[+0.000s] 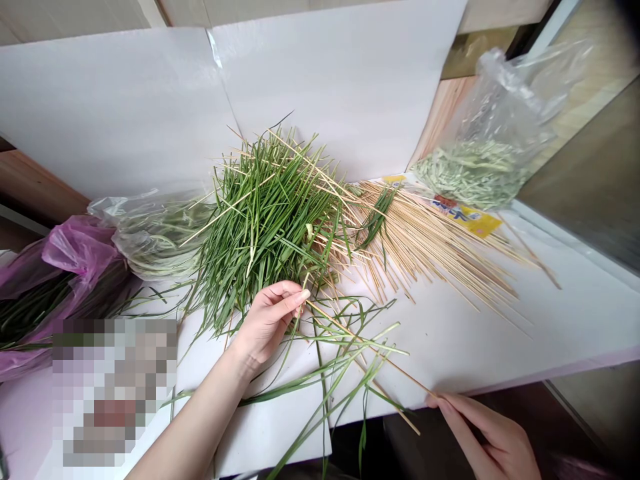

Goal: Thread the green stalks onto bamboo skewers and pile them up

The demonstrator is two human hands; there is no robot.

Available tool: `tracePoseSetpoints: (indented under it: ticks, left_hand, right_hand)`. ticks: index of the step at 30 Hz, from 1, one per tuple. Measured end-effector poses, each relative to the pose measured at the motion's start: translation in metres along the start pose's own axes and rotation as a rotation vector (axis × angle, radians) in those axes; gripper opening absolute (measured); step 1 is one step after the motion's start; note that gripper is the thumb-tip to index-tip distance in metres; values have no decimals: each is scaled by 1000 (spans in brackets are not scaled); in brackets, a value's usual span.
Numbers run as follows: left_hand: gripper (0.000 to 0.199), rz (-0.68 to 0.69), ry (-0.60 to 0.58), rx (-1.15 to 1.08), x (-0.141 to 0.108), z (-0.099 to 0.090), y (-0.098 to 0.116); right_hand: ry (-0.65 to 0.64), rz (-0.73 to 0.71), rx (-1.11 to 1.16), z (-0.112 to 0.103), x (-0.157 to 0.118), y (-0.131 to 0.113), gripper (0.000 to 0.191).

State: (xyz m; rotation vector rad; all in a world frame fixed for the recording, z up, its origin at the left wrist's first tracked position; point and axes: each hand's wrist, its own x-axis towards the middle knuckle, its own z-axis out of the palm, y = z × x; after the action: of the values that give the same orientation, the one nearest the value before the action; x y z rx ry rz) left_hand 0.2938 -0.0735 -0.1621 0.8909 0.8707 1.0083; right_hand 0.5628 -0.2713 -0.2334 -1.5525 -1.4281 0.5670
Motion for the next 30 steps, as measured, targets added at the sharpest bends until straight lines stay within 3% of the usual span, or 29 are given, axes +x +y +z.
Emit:
tracePoseSetpoints:
  ticks: [14,30]
  left_hand:
    - [19,39,35,36,-1,-1,0]
    - [20,-19,-56,54,-6,4,-6]
  right_hand:
    - [-1,16,22,-1,-3,0,21]
    - [-1,10,27,0,-2,1,22]
